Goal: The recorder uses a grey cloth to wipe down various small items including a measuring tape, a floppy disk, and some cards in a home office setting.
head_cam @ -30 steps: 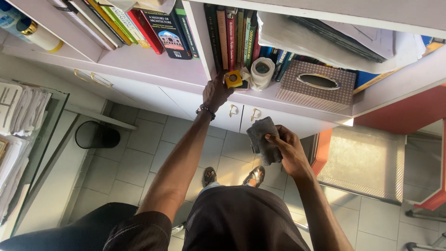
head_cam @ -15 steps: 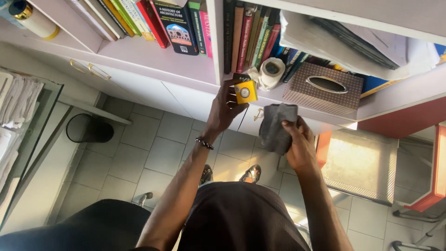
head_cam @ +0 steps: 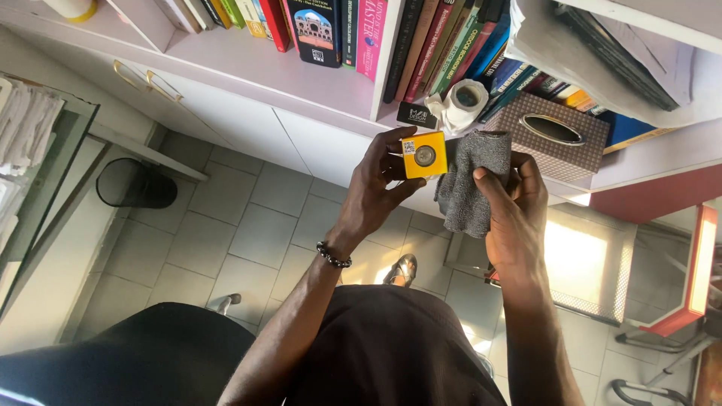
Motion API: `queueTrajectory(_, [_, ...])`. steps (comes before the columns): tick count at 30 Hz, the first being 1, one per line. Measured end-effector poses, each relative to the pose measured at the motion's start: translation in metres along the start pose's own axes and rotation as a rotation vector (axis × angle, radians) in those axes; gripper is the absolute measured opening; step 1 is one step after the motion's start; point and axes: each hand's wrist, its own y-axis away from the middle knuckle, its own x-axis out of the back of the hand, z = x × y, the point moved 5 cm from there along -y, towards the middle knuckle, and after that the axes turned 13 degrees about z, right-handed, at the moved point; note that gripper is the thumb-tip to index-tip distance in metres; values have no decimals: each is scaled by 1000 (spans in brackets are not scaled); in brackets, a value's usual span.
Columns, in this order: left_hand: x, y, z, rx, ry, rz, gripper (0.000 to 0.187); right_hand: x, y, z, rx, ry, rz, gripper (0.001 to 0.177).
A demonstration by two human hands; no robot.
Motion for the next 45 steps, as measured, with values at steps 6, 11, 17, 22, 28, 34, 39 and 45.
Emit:
queueTrajectory(6, [1,12,13,153,116,-106,80,-12,23,-31,32,1,-29,27])
queueTrajectory(11, [4,22,16,215,417,-159,63,-13,31,-43,75,52,-41,26])
queueTrajectory(17, [4,28,16,235,516,-153,60,-15,35,-43,159,211,-50,25])
queueTrajectory(22, [-3,33,9,322,610,-166,62,-23,39,-43,341,545,-14,24])
queueTrajectory(28, [-5,37,-17,460,790,-147,64,-37,46,-28,660,669,-85,23])
queueTrajectory(34, [2,38,-23,442,947,12,59,-62,70,-35,715,769,-245,34])
queueTrajectory(39, [5,45,-26,540,1035,-6,57,-82,83,-56,851,729,-196,34])
queueTrajectory(45, [11,43,-30,470,892,-92,57,-81,57,-41,737,712,-153,28])
